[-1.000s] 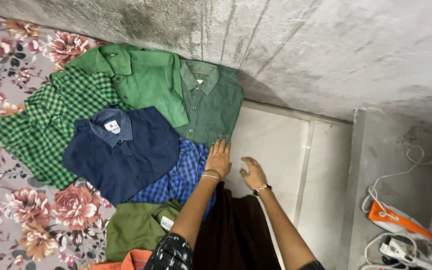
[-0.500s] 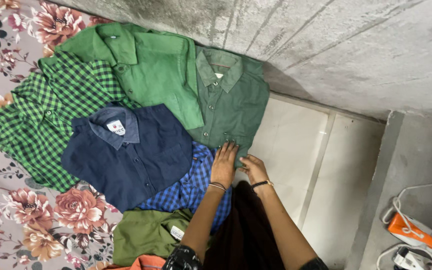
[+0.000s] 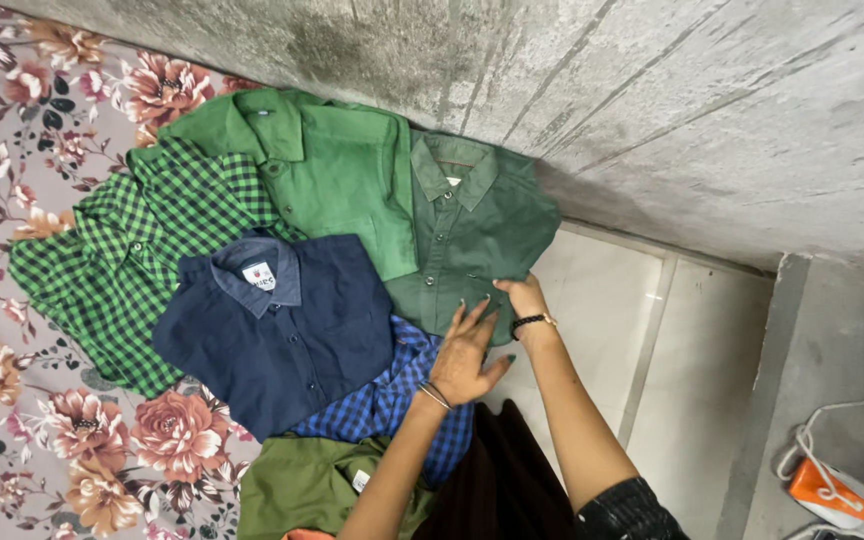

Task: The person folds several shirts one by one on a floral-patterned surface and arranges them in a neat row. The shirts include various colors and patterns, and the person smooths each shirt after folding.

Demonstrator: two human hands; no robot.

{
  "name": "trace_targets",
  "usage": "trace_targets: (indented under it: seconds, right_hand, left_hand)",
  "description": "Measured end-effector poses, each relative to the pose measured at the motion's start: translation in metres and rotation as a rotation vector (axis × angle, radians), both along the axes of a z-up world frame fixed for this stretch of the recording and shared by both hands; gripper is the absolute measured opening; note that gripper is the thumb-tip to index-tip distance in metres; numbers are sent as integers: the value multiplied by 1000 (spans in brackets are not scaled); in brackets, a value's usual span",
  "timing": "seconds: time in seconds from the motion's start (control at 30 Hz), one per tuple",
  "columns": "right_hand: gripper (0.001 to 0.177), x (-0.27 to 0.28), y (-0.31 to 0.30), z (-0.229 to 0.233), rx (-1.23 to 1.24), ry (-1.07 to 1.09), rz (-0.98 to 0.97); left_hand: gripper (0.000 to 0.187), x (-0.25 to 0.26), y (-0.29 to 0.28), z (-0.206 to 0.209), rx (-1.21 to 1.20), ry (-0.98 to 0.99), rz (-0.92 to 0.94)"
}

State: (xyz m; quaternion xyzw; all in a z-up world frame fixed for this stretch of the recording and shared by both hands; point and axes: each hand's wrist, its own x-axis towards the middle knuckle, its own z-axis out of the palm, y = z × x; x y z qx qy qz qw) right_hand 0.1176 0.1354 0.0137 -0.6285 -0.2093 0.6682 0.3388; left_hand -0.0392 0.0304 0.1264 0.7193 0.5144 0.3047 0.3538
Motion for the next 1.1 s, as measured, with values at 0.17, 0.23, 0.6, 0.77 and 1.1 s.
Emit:
trace_targets:
  seconds: [0.17, 0.23, 0.6, 0.77, 1.1]
  right_hand:
    - [46, 19, -9, 52, 106, -19, -17]
    - [49, 28, -16, 90, 68, -36, -15]
    - [54, 123, -102, 174, 210, 196, -244]
    - [53, 189, -168, 198, 341, 250, -415]
    - [53, 283, -379, 235, 317, 248, -839]
  left_hand:
    - [57, -19, 1, -22, 9, -39, 363]
    - [59, -25, 4, -72, -98, -69, 558]
    - [75, 47, 17, -133, -743, -963, 617]
    - [52, 94, 2, -105, -1099, -1052, 291]
    - [50, 195, -40, -7, -1304, -964, -380]
